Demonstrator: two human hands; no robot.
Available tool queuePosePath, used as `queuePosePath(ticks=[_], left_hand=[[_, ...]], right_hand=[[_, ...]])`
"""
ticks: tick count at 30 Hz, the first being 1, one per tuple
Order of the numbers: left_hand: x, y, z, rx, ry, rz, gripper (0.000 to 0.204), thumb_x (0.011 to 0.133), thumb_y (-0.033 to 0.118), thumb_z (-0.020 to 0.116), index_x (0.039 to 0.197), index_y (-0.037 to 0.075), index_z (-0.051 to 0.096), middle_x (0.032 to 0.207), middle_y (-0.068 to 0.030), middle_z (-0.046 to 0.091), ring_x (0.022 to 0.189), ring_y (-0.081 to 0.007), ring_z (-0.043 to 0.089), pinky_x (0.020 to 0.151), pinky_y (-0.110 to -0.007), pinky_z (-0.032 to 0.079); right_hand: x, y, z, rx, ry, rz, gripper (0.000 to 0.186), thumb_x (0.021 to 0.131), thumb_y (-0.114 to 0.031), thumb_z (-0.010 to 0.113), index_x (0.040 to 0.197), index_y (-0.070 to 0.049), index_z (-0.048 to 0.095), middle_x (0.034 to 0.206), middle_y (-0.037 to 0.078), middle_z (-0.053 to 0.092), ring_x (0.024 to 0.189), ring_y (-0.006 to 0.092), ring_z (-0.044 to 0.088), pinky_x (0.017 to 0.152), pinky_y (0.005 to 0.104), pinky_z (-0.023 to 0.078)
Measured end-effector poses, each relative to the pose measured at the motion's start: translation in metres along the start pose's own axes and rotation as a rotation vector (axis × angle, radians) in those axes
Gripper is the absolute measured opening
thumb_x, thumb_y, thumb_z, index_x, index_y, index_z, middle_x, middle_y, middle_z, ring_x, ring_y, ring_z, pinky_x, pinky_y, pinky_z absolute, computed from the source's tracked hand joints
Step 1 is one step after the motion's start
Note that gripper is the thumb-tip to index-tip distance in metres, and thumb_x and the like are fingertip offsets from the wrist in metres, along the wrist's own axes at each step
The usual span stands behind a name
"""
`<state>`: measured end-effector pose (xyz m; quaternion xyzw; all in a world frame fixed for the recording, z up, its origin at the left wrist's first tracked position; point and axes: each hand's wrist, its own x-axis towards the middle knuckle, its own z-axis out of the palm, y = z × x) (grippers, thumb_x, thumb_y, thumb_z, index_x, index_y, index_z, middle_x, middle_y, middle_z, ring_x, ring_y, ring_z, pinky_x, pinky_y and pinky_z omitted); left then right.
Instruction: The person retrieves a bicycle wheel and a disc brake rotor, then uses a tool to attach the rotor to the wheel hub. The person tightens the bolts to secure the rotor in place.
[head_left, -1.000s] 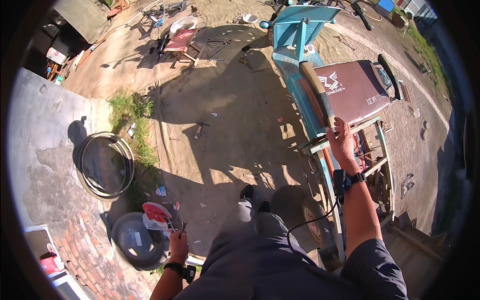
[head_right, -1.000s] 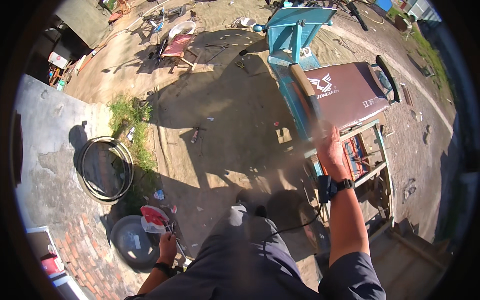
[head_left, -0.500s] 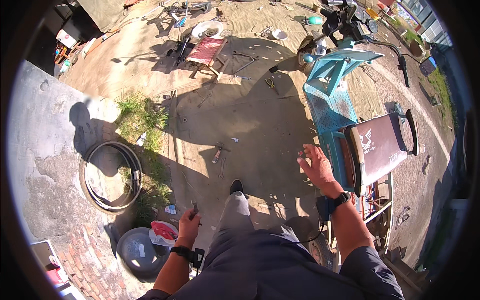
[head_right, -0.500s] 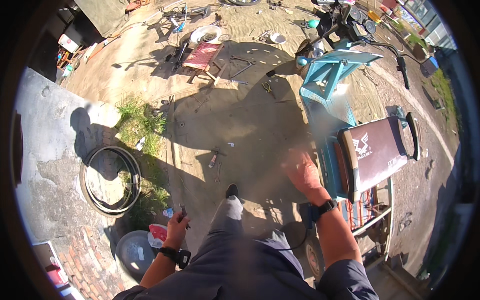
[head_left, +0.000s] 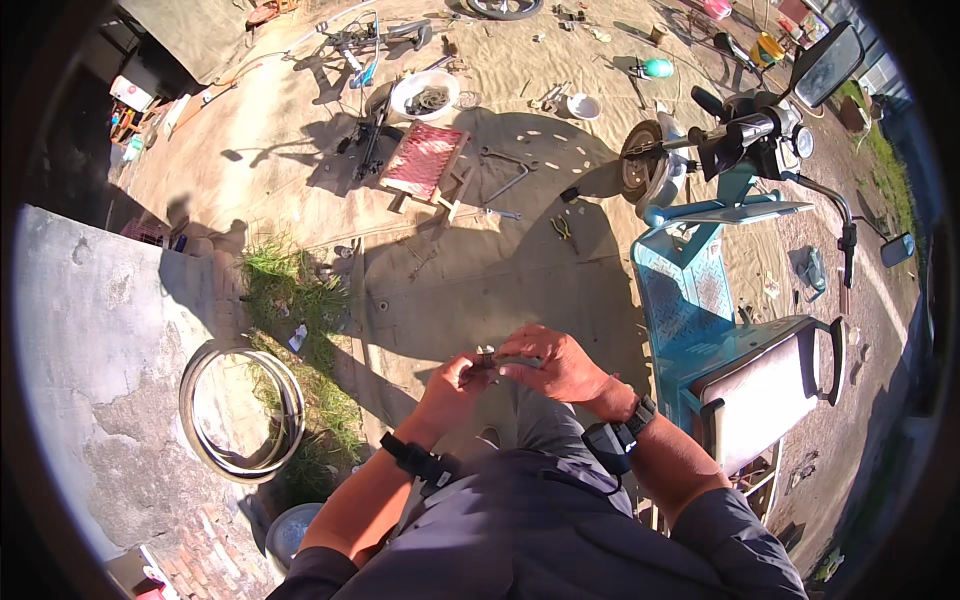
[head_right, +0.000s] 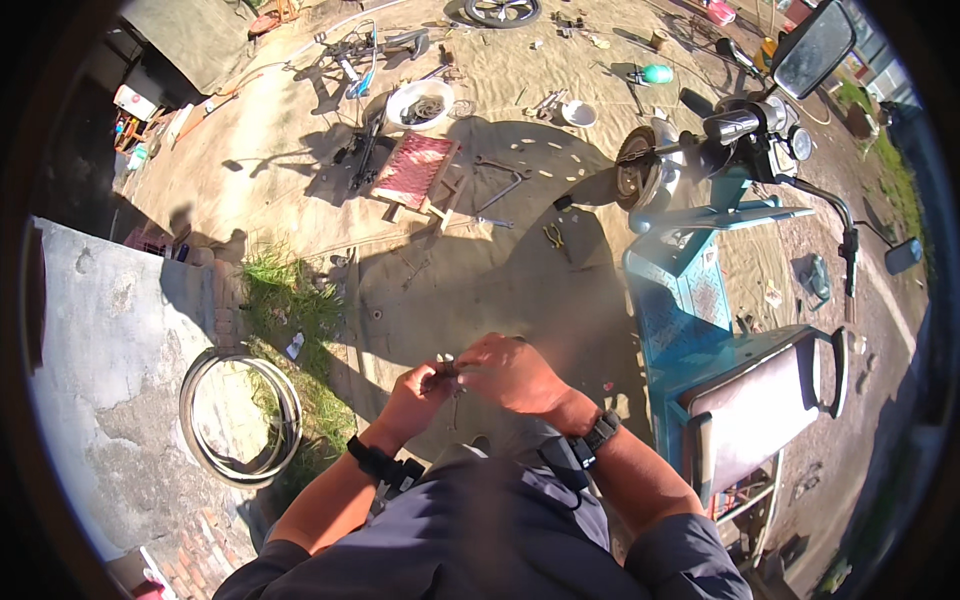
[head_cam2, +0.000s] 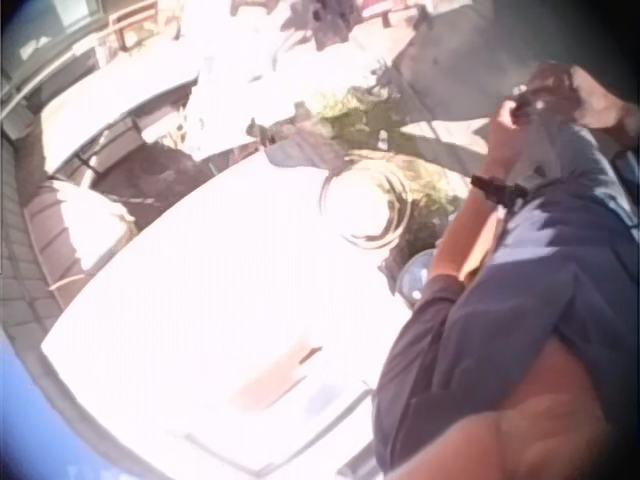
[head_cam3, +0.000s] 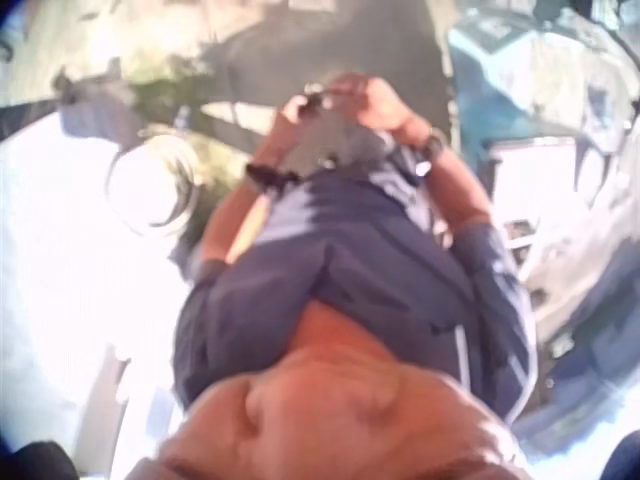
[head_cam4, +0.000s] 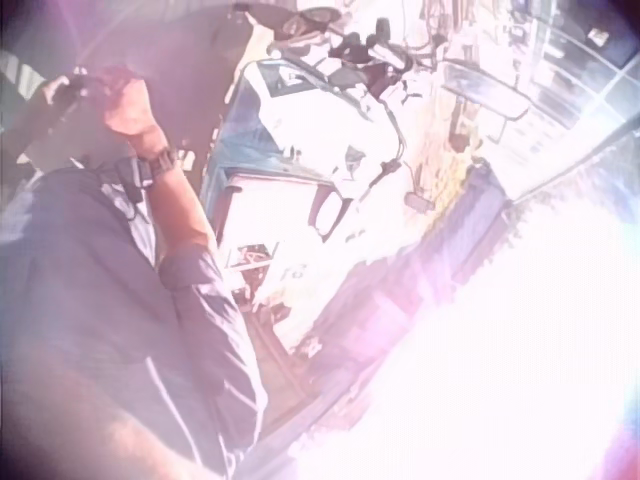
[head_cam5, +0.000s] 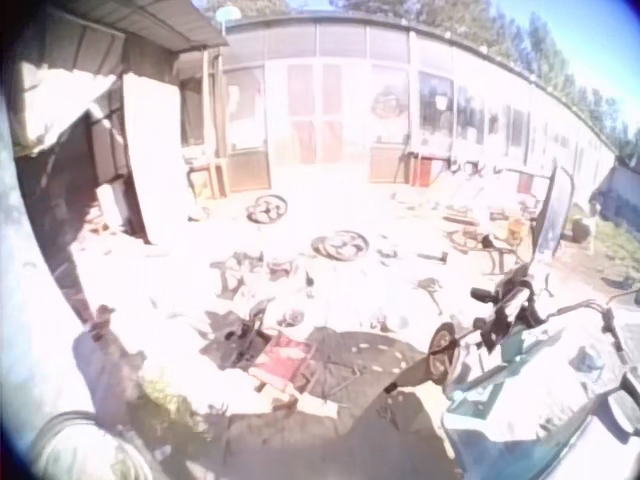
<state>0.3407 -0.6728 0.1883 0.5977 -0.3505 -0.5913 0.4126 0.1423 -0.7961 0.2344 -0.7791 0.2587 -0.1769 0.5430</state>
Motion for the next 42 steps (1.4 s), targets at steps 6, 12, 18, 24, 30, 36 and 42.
queuePosePath(ticks=[6, 12, 18, 24, 30, 36, 42], left_hand=[[0.099, 0.077, -0.012, 0.026, -0.008, -0.007, 0.019, 0.1, 0.005, 0.062, 0.118, 0.003, 0.067, 0.099, -0.0019, 0.07, 0.091, -0.0076, 0.063, 0.081, -0.026, 0.052], [0.188, 0.112, -0.056, 0.109, -0.042, -0.007, 0.018, 0.1, 0.007, 0.063, 0.117, 0.003, 0.068, 0.098, -0.0012, 0.07, 0.09, -0.0062, 0.061, 0.08, -0.025, 0.05], [0.29, 0.135, -0.128, 0.016, -0.174, 0.044, 0.027, 0.098, 0.016, 0.07, 0.121, 0.003, 0.067, 0.097, -0.0031, 0.07, 0.091, -0.0092, 0.063, 0.086, -0.027, 0.051], [0.407, 0.099, -0.236, 0.372, -0.151, -0.136, 0.048, 0.096, 0.037, 0.072, 0.127, 0.002, 0.065, 0.121, -0.0154, 0.07, 0.114, -0.0222, 0.066, 0.097, -0.036, 0.052], [0.501, -0.001, -0.333, 0.784, 0.019, -0.274, 0.059, 0.095, 0.043, 0.069, 0.136, 0.002, 0.058, 0.132, -0.0211, 0.064, 0.121, -0.0345, 0.063, 0.104, -0.042, 0.048], [0.608, -0.087, -0.399, 0.872, 0.224, -0.227, 0.065, 0.092, 0.038, 0.07, 0.141, -0.001, 0.052, 0.138, -0.0253, 0.056, 0.13, -0.0395, 0.053, 0.108, -0.045, 0.045], [0.666, -0.18, -0.453, 0.928, 0.476, -0.258, 0.063, 0.094, 0.032, 0.071, 0.14, -0.004, 0.049, 0.135, -0.0272, 0.057, 0.126, -0.0405, 0.055, 0.106, -0.046, 0.046]], right_hand=[[0.1, 0.028, -0.062, 0.215, 0.021, 0.237, 0.025, 0.088, -0.01, 0.078, 0.11, -0.003, 0.07, 0.102, 0.01, 0.07, 0.095, 0.0197, 0.069, 0.083, 0.0329, 0.055], [0.193, 0.048, -0.098, 0.152, 0.005, 0.289, 0.031, 0.086, -0.02, 0.078, 0.112, -0.005, 0.071, 0.103, 0.012, 0.072, 0.099, 0.0253, 0.071, 0.087, 0.0357, 0.055], [0.297, 0.085, -0.123, 0.193, 0.003, 0.346, 0.026, 0.09, -0.015, 0.075, 0.113, -0.005, 0.07, 0.106, 0.01, 0.071, 0.098, 0.0214, 0.068, 0.086, 0.0333, 0.054], [0.358, 0.153, -0.141, 0.383, 0.152, 0.414, 0.017, 0.098, -0.008, 0.064, 0.114, -0.002, 0.062, 0.105, 0.006, 0.071, 0.101, 0.0123, 0.065, 0.091, 0.0282, 0.05], [0.406, 0.223, -0.134, 0.812, 0.255, 0.8, 0.018, 0.098, -0.012, 0.062, 0.114, -0.005, 0.056, 0.104, 0.011, 0.07, 0.101, 0.0203, 0.068, 0.091, 0.0322, 0.053], [0.437, 0.34, -0.108, 0.958, 0.258, 1.106, 0.02, 0.104, -0.022, 0.058, 0.114, -0.006, 0.058, 0.094, 0.005, 0.068, 0.089, 0.0134, 0.066, 0.082, 0.0307, 0.054], [0.455, 0.417, -0.13, 0.926, 0.232, 1.177, 0.016, 0.104, -0.02, 0.058, 0.115, -0.008, 0.06, 0.084, 0.001, 0.064, 0.065, 0.008, 0.06, 0.057, 0.0224, 0.044]])
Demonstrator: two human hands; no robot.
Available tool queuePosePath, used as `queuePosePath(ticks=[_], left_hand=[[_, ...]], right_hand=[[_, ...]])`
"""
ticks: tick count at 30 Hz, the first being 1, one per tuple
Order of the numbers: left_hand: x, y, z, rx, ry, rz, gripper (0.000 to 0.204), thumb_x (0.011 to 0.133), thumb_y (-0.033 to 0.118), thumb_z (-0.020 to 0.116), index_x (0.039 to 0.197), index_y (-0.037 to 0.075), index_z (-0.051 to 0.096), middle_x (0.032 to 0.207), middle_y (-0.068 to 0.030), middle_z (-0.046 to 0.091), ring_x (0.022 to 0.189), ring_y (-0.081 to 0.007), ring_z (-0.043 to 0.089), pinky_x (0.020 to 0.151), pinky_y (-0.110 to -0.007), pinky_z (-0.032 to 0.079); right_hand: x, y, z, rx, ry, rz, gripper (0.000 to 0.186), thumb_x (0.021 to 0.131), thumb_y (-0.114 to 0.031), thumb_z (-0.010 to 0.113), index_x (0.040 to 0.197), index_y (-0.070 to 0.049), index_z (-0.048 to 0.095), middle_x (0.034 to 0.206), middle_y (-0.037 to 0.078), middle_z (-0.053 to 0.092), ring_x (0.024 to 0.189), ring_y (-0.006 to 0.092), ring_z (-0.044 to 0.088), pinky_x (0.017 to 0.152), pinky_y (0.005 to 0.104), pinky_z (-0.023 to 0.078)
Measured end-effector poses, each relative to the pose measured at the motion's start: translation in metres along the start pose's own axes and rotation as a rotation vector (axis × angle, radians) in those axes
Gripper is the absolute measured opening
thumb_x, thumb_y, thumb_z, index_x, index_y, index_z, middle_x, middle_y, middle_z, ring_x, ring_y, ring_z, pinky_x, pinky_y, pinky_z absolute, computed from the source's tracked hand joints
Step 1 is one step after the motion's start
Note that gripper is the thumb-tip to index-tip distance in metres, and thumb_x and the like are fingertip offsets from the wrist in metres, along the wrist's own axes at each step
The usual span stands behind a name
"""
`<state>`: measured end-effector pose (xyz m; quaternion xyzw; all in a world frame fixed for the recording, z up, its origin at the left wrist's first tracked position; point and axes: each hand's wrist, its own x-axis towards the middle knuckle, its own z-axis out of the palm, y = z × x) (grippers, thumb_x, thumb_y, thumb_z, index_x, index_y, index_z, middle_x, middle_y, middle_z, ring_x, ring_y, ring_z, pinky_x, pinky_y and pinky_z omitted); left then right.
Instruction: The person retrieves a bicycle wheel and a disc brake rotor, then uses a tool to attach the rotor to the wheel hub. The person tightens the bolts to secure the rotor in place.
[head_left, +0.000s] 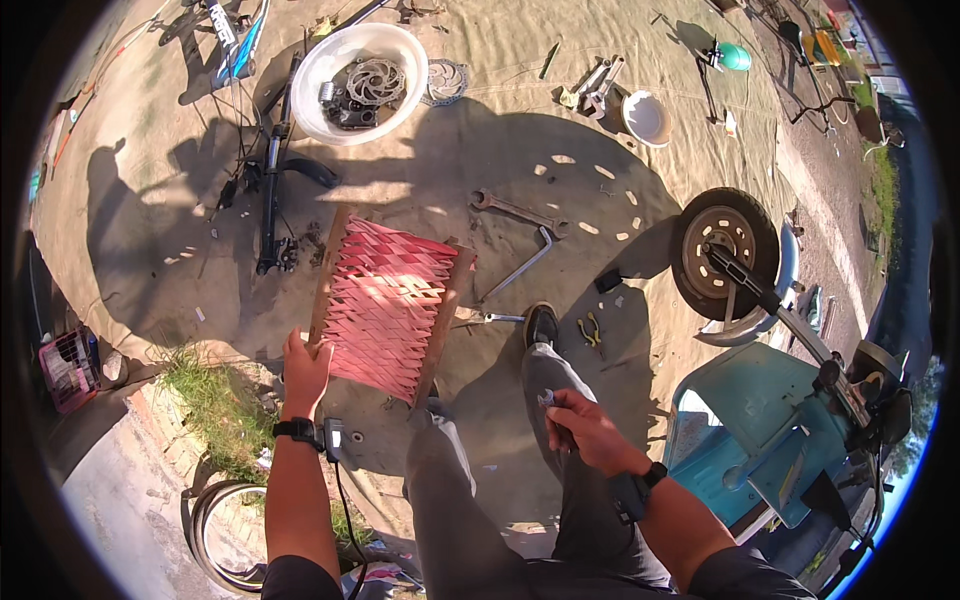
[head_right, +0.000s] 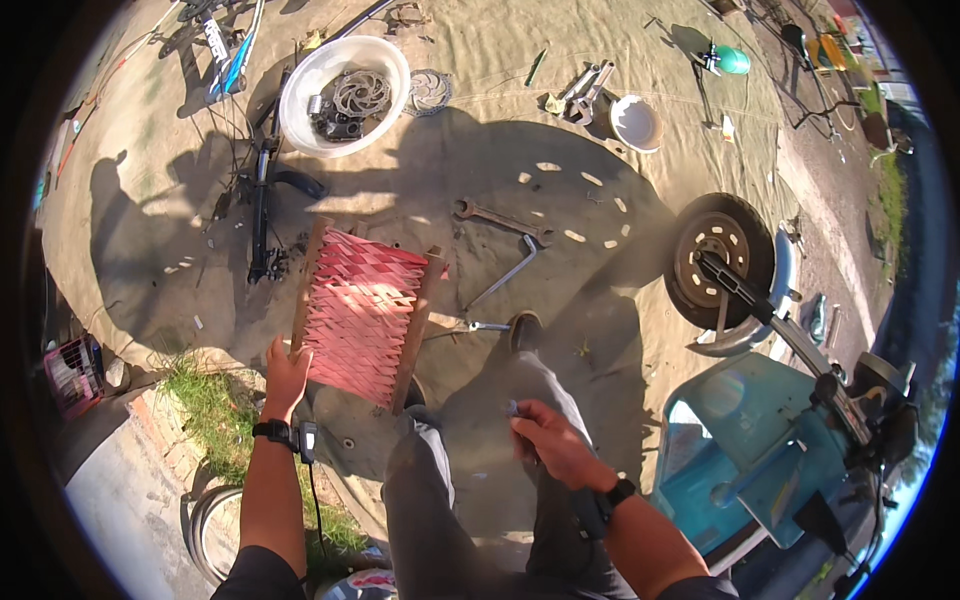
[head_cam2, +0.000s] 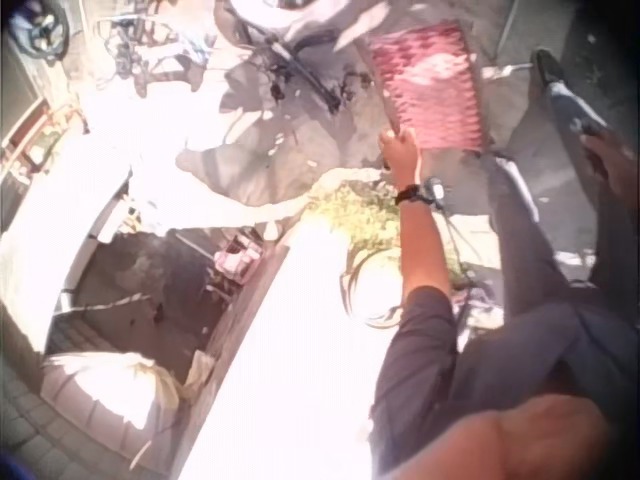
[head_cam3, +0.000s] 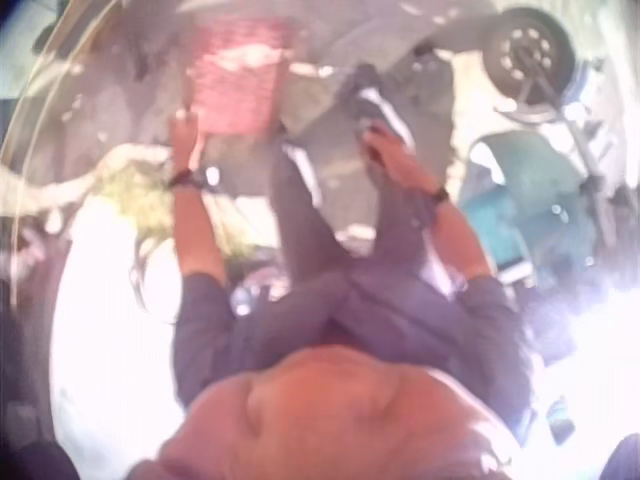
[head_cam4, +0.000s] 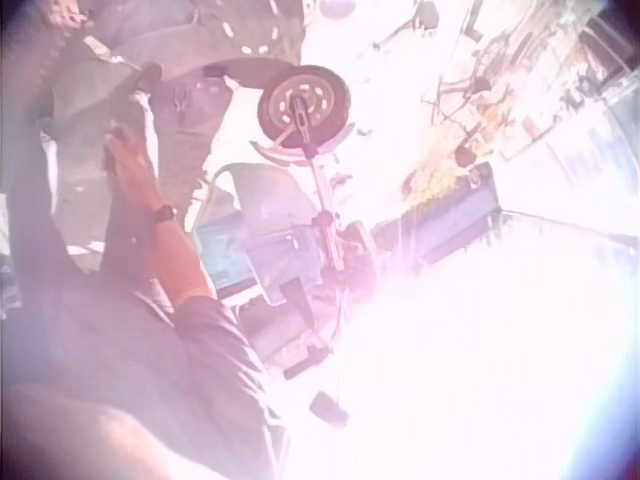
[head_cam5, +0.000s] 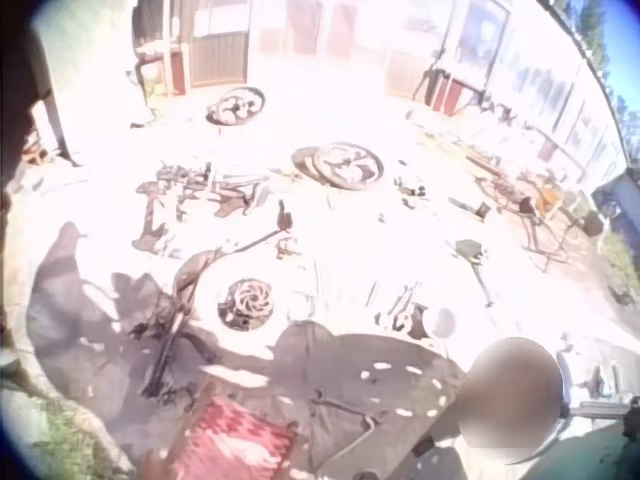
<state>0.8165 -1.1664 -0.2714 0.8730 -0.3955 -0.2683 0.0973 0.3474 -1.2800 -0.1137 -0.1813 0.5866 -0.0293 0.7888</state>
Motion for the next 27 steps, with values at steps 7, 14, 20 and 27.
queuePosePath(ticks=[7, 14, 20, 27], left_hand=[[0.019, 0.027, 0.013, -0.24, -0.346, -0.261, 0.027, 0.097, 0.013, 0.07, 0.12, 0.0, 0.062, 0.114, -0.0077, 0.075, 0.104, -0.0138, 0.069, 0.092, -0.029, 0.053], [-0.024, 0.141, 0.013, -0.608, -0.449, -0.368, 0.036, 0.086, 0.018, 0.08, 0.108, -0.004, 0.062, 0.075, -0.0039, 0.064, 0.064, -0.01, 0.063, 0.053, -0.03, 0.05], [-0.025, 0.213, -0.058, -0.11, -0.291, -0.226, 0.053, 0.081, 0.036, 0.078, 0.113, -0.005, 0.067, 0.097, -0.0276, 0.073, 0.094, -0.0422, 0.072, 0.08, -0.046, 0.055], [-0.076, 0.272, -0.208, -0.019, -0.144, -0.307, 0.048, 0.08, 0.033, 0.081, 0.112, -0.001, 0.069, 0.096, -0.0223, 0.074, 0.092, -0.0414, 0.072, 0.08, -0.046, 0.055]], right_hand=[[0.022, -0.026, -0.054, 0.102, 0.156, -0.046, 0.013, 0.104, -0.016, 0.057, 0.114, -0.009, 0.062, 0.085, 0.001, 0.066, 0.064, 0.0092, 0.064, 0.051, 0.0223, 0.043], [-0.021, -0.093, -0.057, 0.163, 0.102, -0.103, 0.017, 0.105, -0.019, 0.056, 0.116, -0.008, 0.063, 0.087, 0.002, 0.067, 0.068, 0.01, 0.065, 0.056, 0.0231, 0.045], [-0.065, -0.178, -0.068, 0.147, 0.039, -0.258, 0.026, 0.105, -0.03, 0.056, 0.106, -0.007, 0.068, 0.084, 0.0, 0.067, 0.07, 0.0079, 0.062, 0.059, 0.024, 0.046], [-0.095, -0.285, -0.119, 0.047, 0.088, -0.466, 0.03, 0.105, -0.03, 0.054, 0.105, -0.004, 0.07, 0.076, 0.002, 0.065, 0.067, 0.0082, 0.054, 0.065, 0.025, 0.044]])
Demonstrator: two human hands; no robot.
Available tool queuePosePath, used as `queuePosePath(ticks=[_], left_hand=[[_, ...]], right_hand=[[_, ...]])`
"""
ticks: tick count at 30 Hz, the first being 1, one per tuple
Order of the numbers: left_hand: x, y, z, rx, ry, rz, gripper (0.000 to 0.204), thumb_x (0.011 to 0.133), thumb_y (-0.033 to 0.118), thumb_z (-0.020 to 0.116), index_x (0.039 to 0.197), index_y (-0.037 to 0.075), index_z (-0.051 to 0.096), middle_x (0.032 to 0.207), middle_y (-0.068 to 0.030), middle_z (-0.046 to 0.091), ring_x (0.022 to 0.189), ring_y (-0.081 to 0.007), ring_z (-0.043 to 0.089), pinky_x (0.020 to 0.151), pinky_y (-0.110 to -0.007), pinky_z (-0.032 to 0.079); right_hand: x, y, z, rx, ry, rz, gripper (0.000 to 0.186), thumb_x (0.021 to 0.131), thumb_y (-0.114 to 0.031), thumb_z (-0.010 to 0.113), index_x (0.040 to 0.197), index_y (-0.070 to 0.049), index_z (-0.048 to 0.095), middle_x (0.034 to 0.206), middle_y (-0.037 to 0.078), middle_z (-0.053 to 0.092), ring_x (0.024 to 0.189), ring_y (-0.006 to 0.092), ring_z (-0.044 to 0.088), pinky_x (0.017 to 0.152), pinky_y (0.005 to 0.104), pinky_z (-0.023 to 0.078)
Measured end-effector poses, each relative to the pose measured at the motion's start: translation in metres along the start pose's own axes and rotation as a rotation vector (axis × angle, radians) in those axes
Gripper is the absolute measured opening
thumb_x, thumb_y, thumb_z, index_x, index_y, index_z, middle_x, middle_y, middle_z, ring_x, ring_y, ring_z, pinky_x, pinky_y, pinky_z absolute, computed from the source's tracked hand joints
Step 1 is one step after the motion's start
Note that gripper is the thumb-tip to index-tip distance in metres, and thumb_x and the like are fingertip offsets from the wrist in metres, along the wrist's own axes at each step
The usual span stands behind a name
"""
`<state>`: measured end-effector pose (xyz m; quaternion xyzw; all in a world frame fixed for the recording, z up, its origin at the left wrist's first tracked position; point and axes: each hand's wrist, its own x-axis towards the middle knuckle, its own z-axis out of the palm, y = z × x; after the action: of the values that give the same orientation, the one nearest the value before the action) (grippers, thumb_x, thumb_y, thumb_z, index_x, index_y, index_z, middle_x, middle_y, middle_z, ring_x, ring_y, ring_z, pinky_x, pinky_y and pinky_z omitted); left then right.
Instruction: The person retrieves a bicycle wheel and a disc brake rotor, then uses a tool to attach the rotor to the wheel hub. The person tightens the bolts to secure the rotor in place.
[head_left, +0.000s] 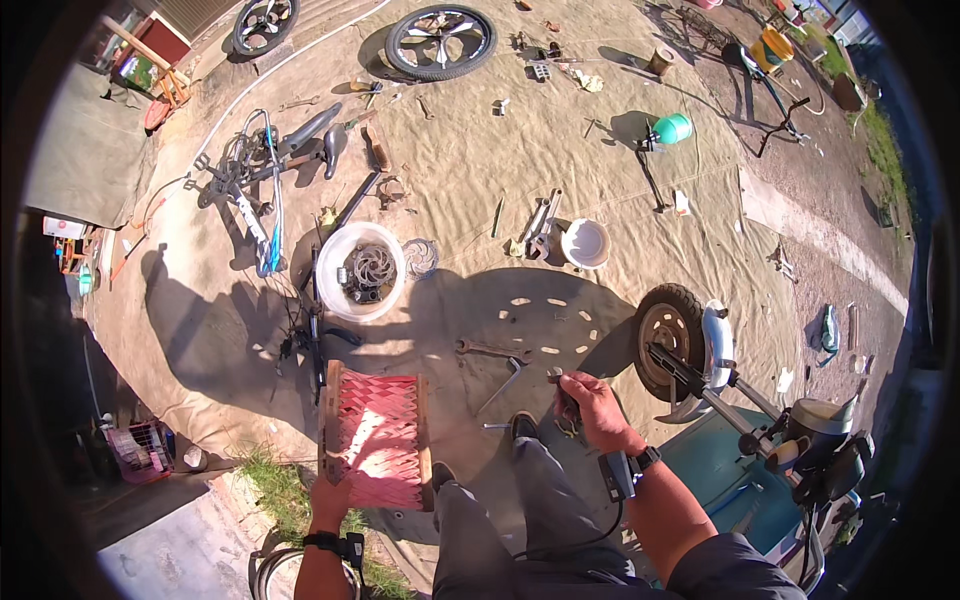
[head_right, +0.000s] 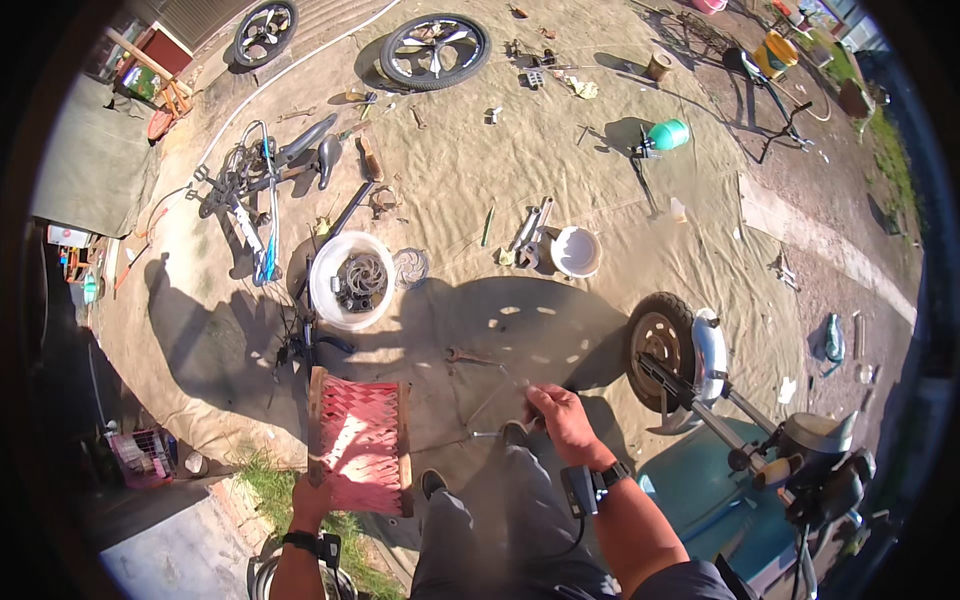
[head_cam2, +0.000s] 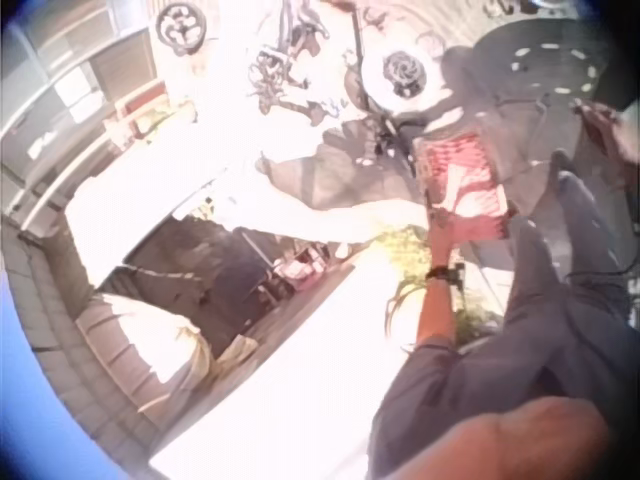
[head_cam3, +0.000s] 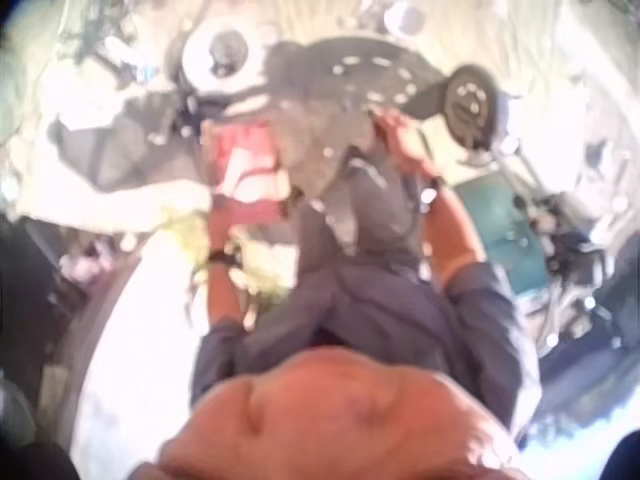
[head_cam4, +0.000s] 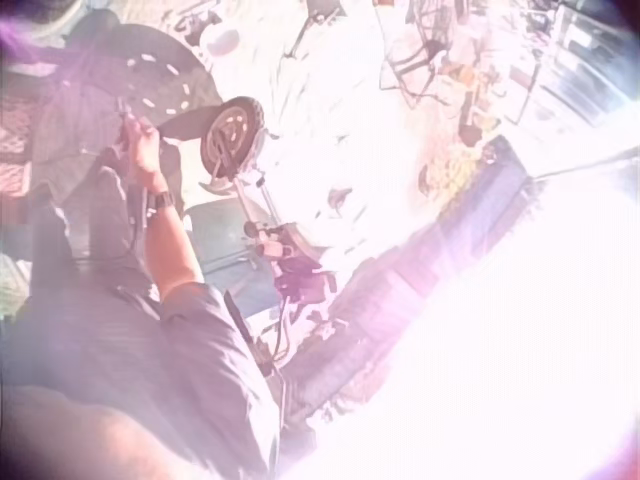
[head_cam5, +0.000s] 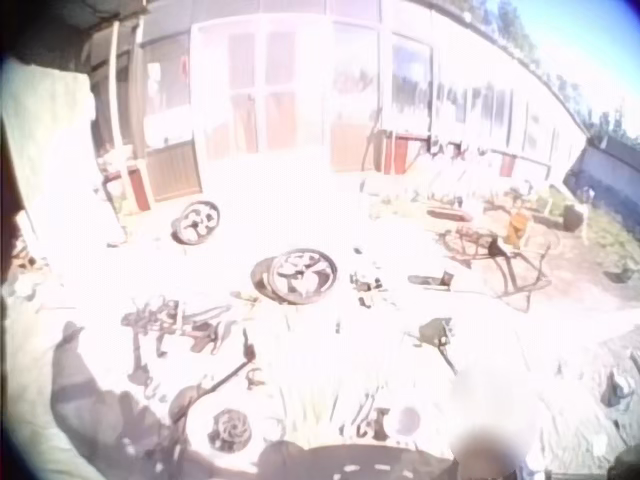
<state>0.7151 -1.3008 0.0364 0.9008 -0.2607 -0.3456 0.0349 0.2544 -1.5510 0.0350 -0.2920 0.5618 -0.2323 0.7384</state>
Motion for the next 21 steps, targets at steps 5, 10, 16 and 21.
queuePosePath(ticks=[5, 10, 16, 21], left_hand=[[-0.032, 0.027, -0.052, 0.194, 0.132, -0.067, 0.051, 0.077, 0.037, 0.083, 0.108, -0.001, 0.069, 0.098, -0.0237, 0.073, 0.095, -0.0428, 0.071, 0.083, -0.049, 0.055], [-0.03, 0.032, -0.073, 0.352, 0.059, -0.088, 0.041, 0.08, 0.035, 0.077, 0.106, 0.003, 0.072, 0.093, -0.0246, 0.073, 0.094, -0.0421, 0.071, 0.083, -0.05, 0.056], [0.009, 0.114, -0.075, 0.539, -0.296, -0.19, 0.046, 0.082, 0.046, 0.07, 0.103, 0.005, 0.073, 0.101, -0.0229, 0.073, 0.097, -0.0444, 0.069, 0.086, -0.053, 0.056], [0.056, 0.199, -0.084, 0.385, -0.422, 0.023, 0.043, 0.088, 0.05, 0.061, 0.104, 0.012, 0.075, 0.104, -0.0207, 0.072, 0.098, -0.0418, 0.069, 0.084, -0.055, 0.055]], right_hand=[[0.031, -0.081, -0.035, 0.059, 0.079, -0.105, 0.021, 0.103, -0.027, 0.061, 0.102, -0.007, 0.069, 0.08, 0.0, 0.066, 0.069, 0.0077, 0.057, 0.065, 0.0243, 0.044], [0.094, -0.188, -0.044, 0.009, 0.078, -0.235, 0.024, 0.102, -0.025, 0.065, 0.116, -0.006, 0.07, 0.087, -0.001, 0.068, 0.075, 0.008, 0.062, 0.067, 0.0241, 0.045], [0.202, -0.313, -0.058, -0.16, 0.147, -0.227, 0.028, 0.099, -0.023, 0.067, 0.119, -0.004, 0.071, 0.088, -0.001, 0.072, 0.074, 0.007, 0.064, 0.063, 0.0229, 0.046], [0.289, -0.411, -0.07, -0.327, 0.237, -0.043, 0.028, 0.096, -0.03, 0.07, 0.115, -0.009, 0.07, 0.077, -0.001, 0.067, 0.061, 0.0071, 0.06, 0.05, 0.0229, 0.04]])
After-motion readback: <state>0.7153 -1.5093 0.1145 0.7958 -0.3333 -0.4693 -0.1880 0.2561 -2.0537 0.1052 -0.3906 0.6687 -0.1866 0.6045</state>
